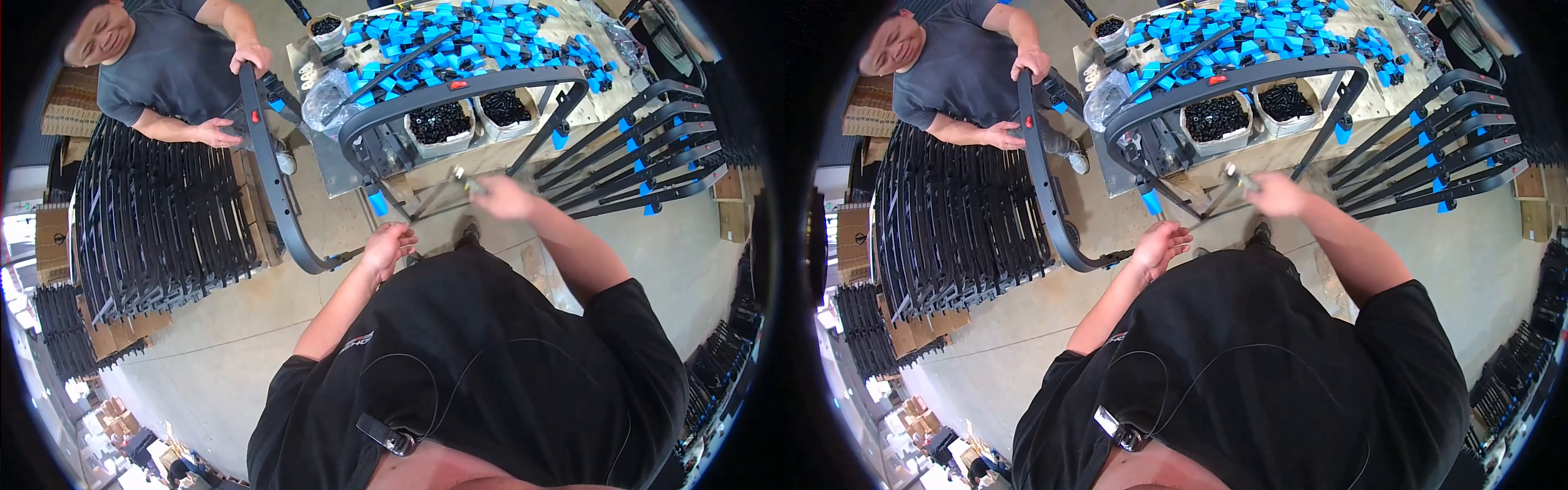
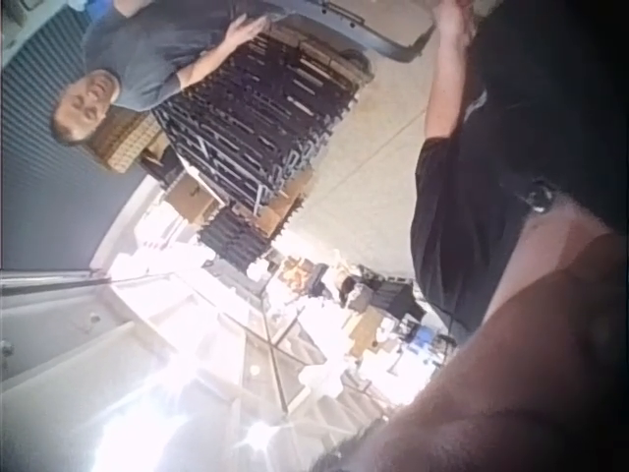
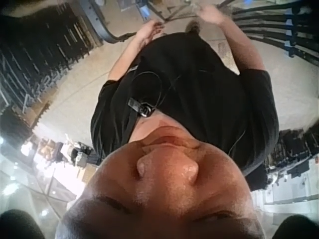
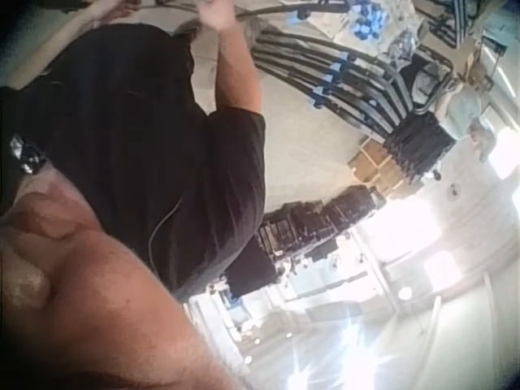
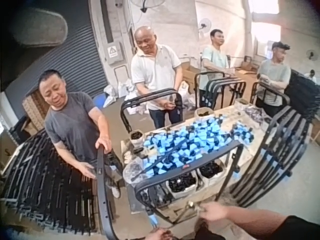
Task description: Assemble metal frames by attaching blue plastic clips and components using hand tools.
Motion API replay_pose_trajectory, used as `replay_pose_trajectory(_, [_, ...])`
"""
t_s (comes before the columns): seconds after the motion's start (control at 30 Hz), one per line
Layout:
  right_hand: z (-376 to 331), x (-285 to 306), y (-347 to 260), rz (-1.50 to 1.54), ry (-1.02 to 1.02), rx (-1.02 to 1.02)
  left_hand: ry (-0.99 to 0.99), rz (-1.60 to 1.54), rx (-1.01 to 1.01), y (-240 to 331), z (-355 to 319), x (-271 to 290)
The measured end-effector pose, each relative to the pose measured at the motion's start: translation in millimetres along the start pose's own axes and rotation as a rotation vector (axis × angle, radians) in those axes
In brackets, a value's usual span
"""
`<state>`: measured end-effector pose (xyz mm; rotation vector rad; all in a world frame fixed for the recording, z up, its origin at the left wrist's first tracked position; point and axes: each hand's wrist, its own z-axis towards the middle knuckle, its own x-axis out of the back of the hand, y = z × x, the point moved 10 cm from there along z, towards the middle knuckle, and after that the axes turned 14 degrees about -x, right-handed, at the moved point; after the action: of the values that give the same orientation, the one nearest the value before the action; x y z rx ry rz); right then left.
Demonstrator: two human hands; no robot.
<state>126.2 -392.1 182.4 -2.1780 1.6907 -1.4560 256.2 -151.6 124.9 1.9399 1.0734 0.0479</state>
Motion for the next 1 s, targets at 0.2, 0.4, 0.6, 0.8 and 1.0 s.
replay_pose_trajectory(0.2, [55,143,40,-0.226,0.415,-0.259,0.015,-0.003,0.075,-25,5,1])
replay_pose_trajectory(0.4, [74,166,50,-0.394,0.563,-0.268,0.060,0.148,0.024,-14,13,-11])
replay_pose_trajectory(0.6, [-61,183,-28,0.103,0.966,0.477,-0.035,0.305,-0.039,15,3,-38])
replay_pose_trajectory(0.8, [-109,294,-102,-0.241,1.339,0.598,-0.354,0.362,-0.337,83,-33,-124])
replay_pose_trajectory(1.0, [-21,284,-63,-0.362,0.597,0.066,-0.007,1.046,-0.751,158,-42,-141])
